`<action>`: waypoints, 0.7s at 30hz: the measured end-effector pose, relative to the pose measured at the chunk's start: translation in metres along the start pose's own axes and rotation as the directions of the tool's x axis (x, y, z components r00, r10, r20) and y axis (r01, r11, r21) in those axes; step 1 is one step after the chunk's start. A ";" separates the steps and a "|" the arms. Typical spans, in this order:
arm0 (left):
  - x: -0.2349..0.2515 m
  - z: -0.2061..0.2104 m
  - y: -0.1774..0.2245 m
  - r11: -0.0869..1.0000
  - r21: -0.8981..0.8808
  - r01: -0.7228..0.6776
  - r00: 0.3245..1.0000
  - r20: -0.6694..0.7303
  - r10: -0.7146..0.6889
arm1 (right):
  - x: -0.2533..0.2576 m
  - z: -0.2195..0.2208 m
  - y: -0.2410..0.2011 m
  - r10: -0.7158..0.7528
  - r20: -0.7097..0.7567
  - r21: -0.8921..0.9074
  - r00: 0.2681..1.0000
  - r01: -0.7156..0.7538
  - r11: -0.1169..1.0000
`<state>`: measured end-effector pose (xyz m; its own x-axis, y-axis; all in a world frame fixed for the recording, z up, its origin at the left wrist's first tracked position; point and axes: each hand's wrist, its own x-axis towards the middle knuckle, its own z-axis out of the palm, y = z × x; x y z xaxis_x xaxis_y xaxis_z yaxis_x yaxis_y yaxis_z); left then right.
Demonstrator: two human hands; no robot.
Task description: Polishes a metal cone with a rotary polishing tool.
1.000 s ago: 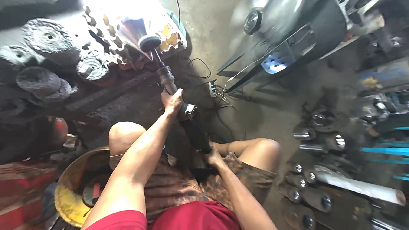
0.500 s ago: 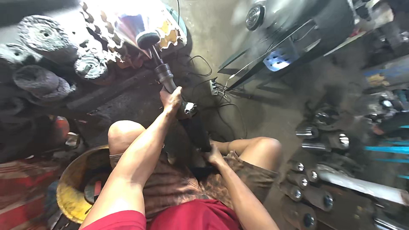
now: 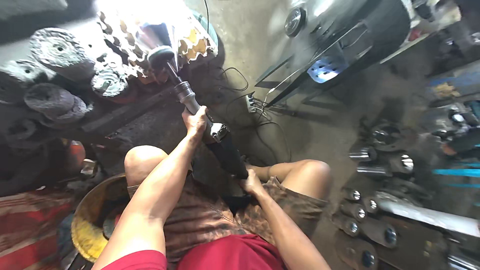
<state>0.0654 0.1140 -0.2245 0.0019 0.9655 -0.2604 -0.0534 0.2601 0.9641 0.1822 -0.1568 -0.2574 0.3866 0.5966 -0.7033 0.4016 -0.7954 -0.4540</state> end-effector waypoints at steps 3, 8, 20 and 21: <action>-0.001 0.006 0.006 0.998 0.059 0.011 1.000 0.008 -0.011 | -0.002 0.000 0.001 0.010 0.000 0.037 1.000 -0.010 0.999; 0.002 0.019 0.004 0.992 0.116 0.054 0.998 0.036 -0.059 | 0.000 0.005 0.012 0.011 0.039 0.197 0.999 -0.018 0.980; 0.004 0.027 -0.001 0.970 0.219 0.103 0.992 0.045 -0.115 | 0.001 0.003 0.013 0.058 0.028 0.180 0.998 -0.062 0.982; 0.002 0.026 0.000 0.977 0.193 0.096 0.994 0.042 -0.105 | 0.001 0.003 0.014 0.041 0.029 0.185 0.999 -0.046 0.982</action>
<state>0.0911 0.1163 -0.2240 0.0493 0.9324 -0.3582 0.1406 0.3486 0.9267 0.1859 -0.1674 -0.2658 0.3790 0.5598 -0.7369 0.2226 -0.8280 -0.5146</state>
